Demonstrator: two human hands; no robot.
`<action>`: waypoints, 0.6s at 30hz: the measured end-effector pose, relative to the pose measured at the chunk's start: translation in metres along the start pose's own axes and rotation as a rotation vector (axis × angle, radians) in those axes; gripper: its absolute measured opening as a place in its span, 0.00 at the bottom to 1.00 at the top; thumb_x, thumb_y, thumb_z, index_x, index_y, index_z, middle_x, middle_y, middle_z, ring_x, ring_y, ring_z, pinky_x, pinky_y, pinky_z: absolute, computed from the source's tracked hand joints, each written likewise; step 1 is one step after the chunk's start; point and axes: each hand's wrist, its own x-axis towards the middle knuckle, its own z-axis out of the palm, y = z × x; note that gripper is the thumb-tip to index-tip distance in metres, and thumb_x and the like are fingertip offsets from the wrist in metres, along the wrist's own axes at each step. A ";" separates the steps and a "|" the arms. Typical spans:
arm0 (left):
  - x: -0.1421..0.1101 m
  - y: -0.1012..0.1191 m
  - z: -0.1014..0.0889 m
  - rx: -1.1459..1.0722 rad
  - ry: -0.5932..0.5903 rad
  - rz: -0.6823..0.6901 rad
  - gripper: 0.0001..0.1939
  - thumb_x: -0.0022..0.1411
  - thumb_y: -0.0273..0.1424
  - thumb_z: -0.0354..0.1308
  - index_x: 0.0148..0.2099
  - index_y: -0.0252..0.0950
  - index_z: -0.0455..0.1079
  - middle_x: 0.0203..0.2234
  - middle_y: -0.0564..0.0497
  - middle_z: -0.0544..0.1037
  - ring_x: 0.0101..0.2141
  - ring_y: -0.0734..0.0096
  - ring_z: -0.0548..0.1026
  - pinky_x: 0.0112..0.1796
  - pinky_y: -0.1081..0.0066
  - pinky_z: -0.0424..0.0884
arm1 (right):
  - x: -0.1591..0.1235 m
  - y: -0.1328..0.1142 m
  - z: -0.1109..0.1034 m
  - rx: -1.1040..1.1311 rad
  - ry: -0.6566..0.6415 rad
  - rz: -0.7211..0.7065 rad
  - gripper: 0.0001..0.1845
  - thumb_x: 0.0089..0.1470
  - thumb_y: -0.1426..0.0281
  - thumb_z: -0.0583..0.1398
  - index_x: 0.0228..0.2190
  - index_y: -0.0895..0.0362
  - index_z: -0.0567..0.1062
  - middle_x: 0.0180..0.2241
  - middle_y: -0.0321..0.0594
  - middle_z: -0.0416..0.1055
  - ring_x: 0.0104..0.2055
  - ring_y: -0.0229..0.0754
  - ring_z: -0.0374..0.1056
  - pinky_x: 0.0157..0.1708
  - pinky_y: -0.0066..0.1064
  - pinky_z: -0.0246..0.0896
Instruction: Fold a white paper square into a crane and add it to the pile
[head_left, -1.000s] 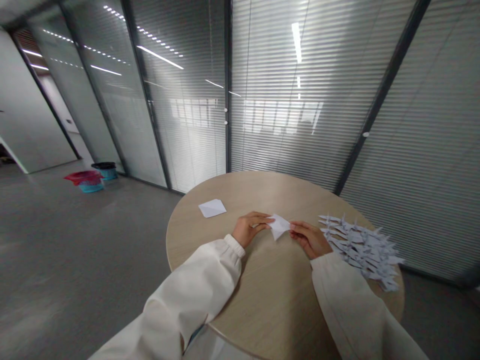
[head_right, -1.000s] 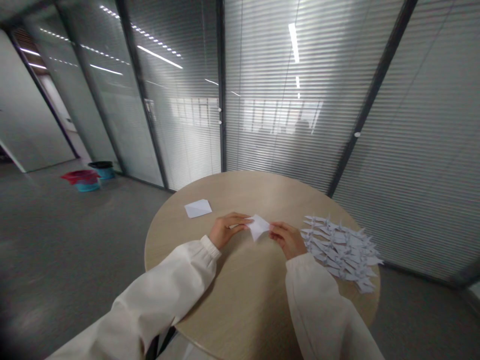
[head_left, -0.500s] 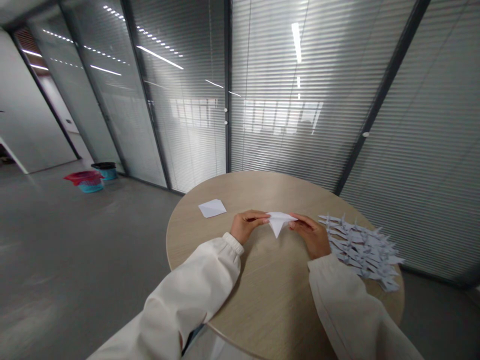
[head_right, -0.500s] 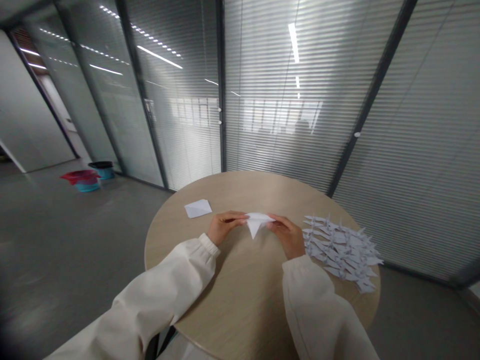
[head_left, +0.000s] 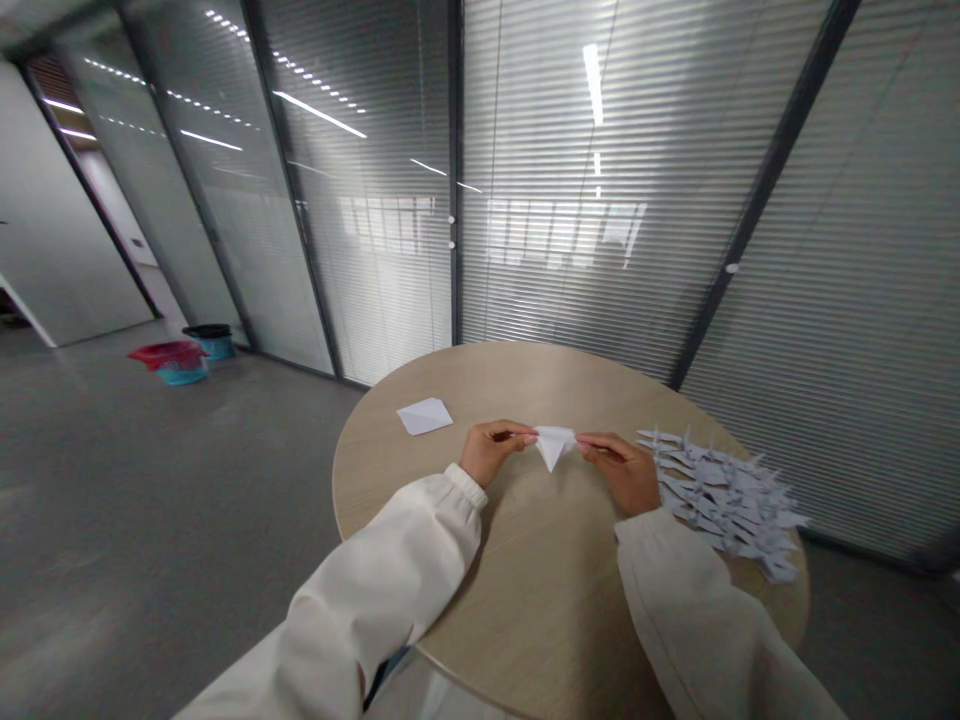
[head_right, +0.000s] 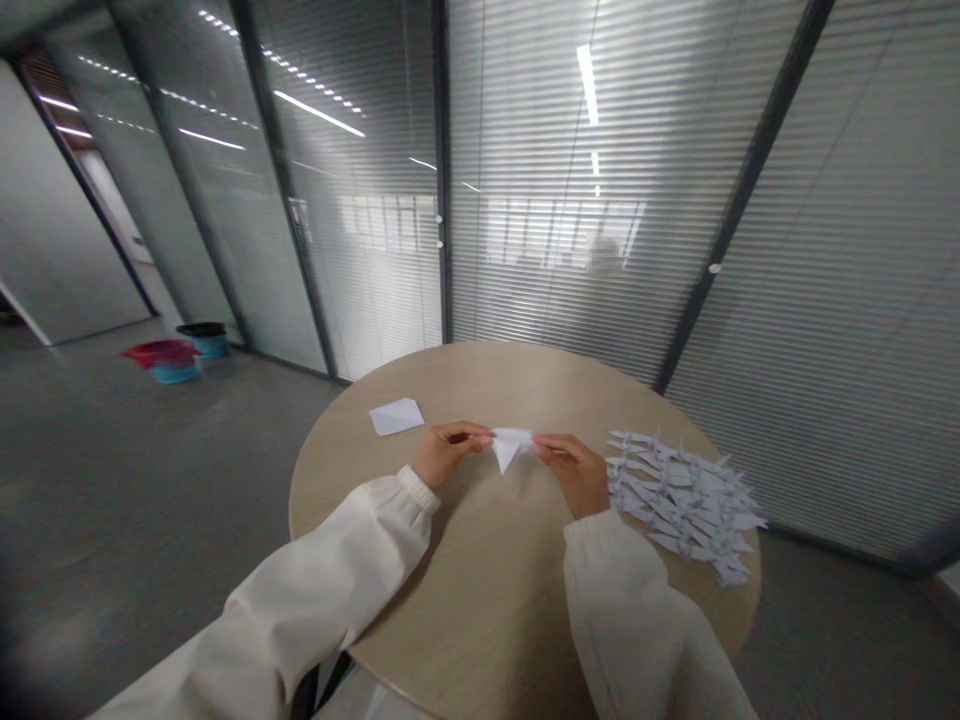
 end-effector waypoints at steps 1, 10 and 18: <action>0.000 0.000 0.000 0.005 0.005 -0.002 0.14 0.42 0.36 0.65 0.30 0.31 0.74 0.26 0.47 0.78 0.26 0.74 0.72 0.29 0.74 0.69 | 0.000 0.000 0.000 -0.003 0.006 0.027 0.11 0.42 0.62 0.62 0.29 0.55 0.78 0.32 0.39 0.75 0.36 0.45 0.70 0.37 0.32 0.66; 0.000 -0.001 0.001 -0.048 0.024 0.063 0.15 0.43 0.34 0.64 0.32 0.31 0.67 0.23 0.53 0.72 0.22 0.80 0.68 0.23 0.78 0.66 | 0.001 0.004 0.004 0.104 0.020 0.130 0.26 0.37 0.60 0.64 0.41 0.56 0.72 0.31 0.41 0.75 0.33 0.43 0.71 0.34 0.33 0.66; -0.002 -0.003 0.000 0.039 -0.021 0.095 0.15 0.45 0.35 0.63 0.35 0.32 0.67 0.26 0.51 0.74 0.22 0.80 0.68 0.24 0.78 0.67 | -0.002 0.000 0.005 -0.017 -0.112 0.193 0.19 0.39 0.58 0.62 0.34 0.55 0.77 0.29 0.39 0.76 0.31 0.45 0.71 0.31 0.32 0.65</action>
